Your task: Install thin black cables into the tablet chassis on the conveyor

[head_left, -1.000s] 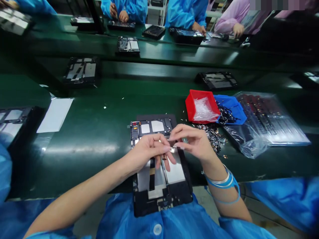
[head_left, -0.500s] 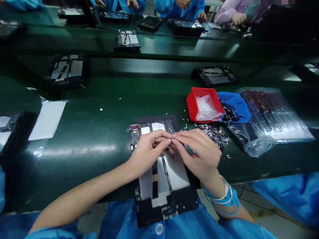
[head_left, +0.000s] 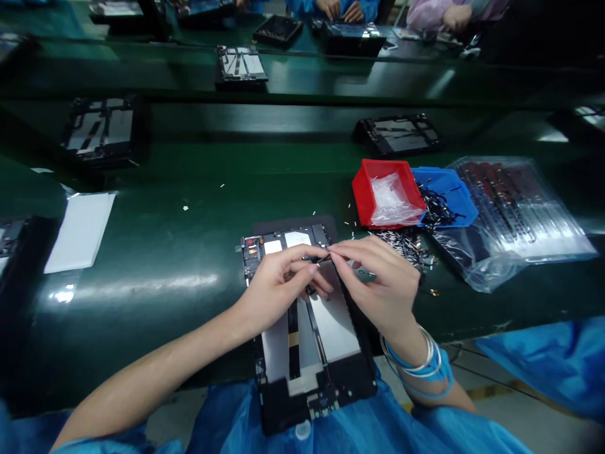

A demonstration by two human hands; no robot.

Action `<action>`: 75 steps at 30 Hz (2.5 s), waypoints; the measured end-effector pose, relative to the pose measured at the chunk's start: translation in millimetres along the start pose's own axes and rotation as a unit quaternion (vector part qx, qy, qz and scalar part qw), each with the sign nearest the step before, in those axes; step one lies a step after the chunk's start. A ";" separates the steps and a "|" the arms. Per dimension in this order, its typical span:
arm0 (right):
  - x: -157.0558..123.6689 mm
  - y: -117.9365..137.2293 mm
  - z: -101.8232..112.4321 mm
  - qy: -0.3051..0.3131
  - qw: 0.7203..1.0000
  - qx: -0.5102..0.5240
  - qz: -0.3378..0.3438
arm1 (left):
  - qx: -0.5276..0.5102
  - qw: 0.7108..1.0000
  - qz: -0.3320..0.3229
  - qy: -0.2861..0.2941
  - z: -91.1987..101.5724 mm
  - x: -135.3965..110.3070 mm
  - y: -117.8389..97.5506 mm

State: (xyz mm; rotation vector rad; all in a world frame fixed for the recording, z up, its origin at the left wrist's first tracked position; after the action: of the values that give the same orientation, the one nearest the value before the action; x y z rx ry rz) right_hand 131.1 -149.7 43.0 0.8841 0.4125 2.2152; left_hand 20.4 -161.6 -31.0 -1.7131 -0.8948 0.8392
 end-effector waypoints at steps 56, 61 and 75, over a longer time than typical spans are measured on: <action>3.3 10.9 -128.4 0.525 0.820 0.127 -0.190 | 0.689 0.696 -0.163 -0.123 -3.9 -146.6 22.4; 15.0 9.2 -116.5 0.456 0.861 0.140 -0.175 | 0.667 0.711 -0.176 -0.136 -4.7 -145.8 22.0; 25.7 -11.1 -105.2 0.399 0.878 0.174 -0.197 | 0.708 0.673 -0.160 -0.143 -13.9 -136.5 14.7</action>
State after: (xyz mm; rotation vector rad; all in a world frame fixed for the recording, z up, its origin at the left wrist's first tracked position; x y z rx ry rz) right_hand 49.9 -127.0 -25.8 -0.0297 1.2841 2.0445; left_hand -31.7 -289.2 -24.3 -0.0351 -0.3965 1.0934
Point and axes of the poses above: each hand's wrist, its own x-axis towards the middle knuckle, its own z-axis out of the back of the hand, y = z × x, the point moved 9 cm from there along x, towards the middle knuckle, and after that the axes turned 14 degrees about y, right-handed, at the moved point
